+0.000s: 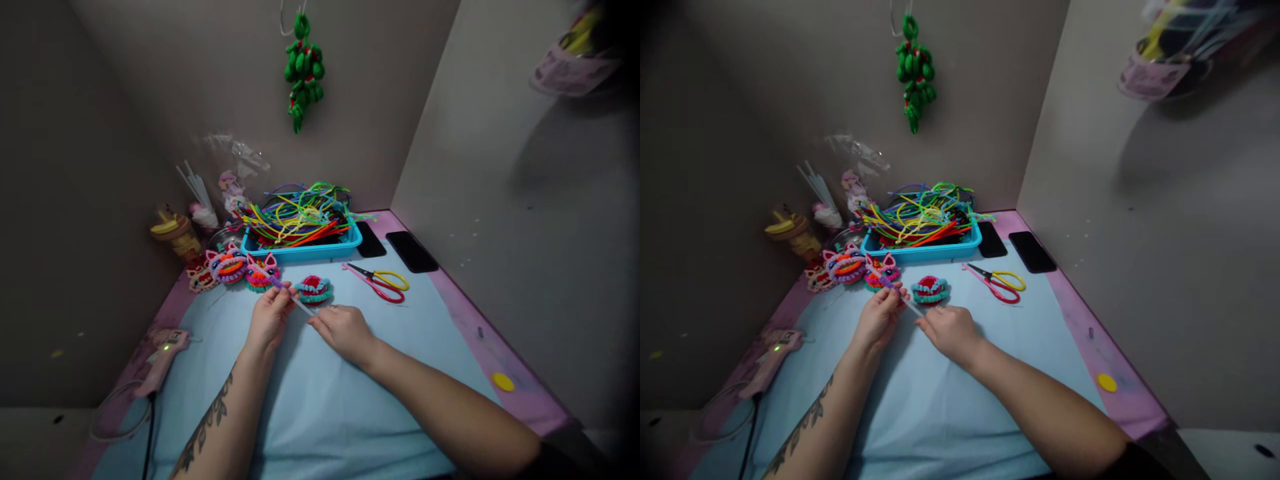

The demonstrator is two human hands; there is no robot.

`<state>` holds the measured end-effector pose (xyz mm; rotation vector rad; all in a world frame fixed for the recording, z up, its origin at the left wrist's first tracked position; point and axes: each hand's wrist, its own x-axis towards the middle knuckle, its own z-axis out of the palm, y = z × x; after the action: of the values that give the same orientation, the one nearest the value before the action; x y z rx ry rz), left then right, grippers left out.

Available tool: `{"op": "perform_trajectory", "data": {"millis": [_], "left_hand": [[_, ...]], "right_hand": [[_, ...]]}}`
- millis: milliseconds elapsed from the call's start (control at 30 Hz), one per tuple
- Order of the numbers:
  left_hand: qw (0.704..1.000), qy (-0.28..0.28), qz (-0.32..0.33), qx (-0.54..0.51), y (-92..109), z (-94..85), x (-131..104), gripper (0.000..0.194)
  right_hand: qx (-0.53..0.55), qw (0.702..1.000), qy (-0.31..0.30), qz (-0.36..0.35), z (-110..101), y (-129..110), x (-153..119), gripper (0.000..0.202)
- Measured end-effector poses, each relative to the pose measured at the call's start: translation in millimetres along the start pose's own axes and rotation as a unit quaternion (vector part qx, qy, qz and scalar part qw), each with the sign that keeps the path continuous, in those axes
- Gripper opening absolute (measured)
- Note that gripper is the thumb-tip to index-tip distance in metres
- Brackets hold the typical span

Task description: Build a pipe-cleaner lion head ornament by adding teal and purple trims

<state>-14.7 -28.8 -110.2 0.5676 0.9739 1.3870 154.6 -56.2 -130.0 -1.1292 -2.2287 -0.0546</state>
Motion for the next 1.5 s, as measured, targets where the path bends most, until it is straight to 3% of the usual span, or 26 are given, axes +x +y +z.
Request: {"op": "perform_trajectory", "data": {"millis": [367,533,667,733,833,933,1033,1167,1267,1367,1433,1500], "left_hand": [[0.995,0.050,0.060,-0.057,-2,-1.4,6,0.031],[0.985,0.093,0.100,-0.108,16,-12.9,17,0.010],[0.965,0.157,0.150,-0.144,37,-31.1,29,0.004],[0.953,0.181,0.200,-0.140,43,-36.7,32,0.002],[0.955,0.141,0.251,-0.072,39,-35.3,29,0.018],[0.965,0.094,0.242,0.047,27,-26.8,23,0.035],[0.955,0.065,0.219,0.186,16,-18.4,15,0.038],[0.938,0.024,0.187,0.292,10,-10.7,8,0.024],[0.929,-0.002,0.180,0.324,8,-6.1,4,0.014],[0.915,-0.005,0.200,0.350,5,-0.7,-2,0.010],[0.911,-0.006,0.215,0.351,2,3.7,-7,0.010],[0.913,-0.026,0.219,0.344,-3,8.2,-12,0.010]], "right_hand": [[-0.015,1.000,0.018,-0.004,-2,-1,4,0.043],[0.004,0.999,0.014,-0.035,-1,0,2,0.043],[0.054,0.994,-0.006,-0.090,-8,17,2,0.042],[0.104,0.993,0.011,-0.047,-15,32,4,0.039],[0.141,0.981,0.083,0.109,-26,52,7,0.035],[0.132,0.963,0.123,0.199,-30,65,10,0.035],[0.117,0.953,0.118,0.255,-27,73,12,0.037],[0.083,0.945,0.080,0.307,-16,85,11,0.037],[0.049,0.943,0.080,0.321,-11,93,9,0.031],[0.027,0.950,0.125,0.285,-14,86,9,0.023],[0.080,0.953,0.143,0.255,-17,71,10,0.025],[0.221,0.945,0.106,0.217,-17,51,10,0.029]]}}
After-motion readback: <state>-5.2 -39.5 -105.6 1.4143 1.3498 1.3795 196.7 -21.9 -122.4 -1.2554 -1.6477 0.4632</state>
